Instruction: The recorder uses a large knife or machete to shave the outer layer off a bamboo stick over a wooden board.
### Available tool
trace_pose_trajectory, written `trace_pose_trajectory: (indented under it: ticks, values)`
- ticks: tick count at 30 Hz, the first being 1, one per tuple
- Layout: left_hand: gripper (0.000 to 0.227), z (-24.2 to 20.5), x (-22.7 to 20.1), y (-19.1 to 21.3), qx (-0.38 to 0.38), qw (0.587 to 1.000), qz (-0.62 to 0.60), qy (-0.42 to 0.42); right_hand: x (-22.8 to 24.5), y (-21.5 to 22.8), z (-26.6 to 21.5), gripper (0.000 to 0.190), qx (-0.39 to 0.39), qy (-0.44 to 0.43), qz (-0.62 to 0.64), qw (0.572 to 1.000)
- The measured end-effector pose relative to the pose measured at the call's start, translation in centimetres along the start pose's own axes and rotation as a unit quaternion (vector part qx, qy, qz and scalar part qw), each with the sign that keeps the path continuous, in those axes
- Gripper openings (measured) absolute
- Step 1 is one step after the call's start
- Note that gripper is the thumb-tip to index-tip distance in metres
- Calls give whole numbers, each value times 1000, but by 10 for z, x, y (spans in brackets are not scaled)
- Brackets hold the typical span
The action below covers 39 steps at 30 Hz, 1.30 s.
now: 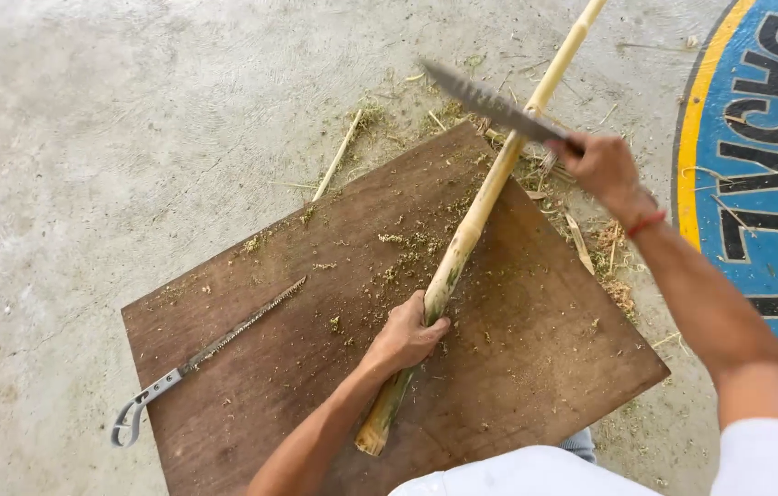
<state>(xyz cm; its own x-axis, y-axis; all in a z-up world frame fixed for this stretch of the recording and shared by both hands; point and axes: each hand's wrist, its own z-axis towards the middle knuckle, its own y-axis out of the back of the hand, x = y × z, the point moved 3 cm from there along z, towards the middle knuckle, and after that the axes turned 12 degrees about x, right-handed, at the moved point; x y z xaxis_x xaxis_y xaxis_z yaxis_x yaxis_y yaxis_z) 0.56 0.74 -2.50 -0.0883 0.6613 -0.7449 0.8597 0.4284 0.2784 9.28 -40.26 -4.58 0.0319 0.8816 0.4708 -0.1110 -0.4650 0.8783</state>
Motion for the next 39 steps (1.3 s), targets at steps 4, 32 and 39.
trace_pose_trajectory:
  ticks: [4,32,39]
  values:
    - [38,3,-7,4,-20,998,53,-6,-16,21,43,44,-38,-34,-71,996]
    - [34,1,-8,-2,-25,998,55,5,32,1,-26,41,-28,30,-41,998]
    - [38,3,-3,2,1,999,39,10,116,-3,-103,35,1,97,-14,995]
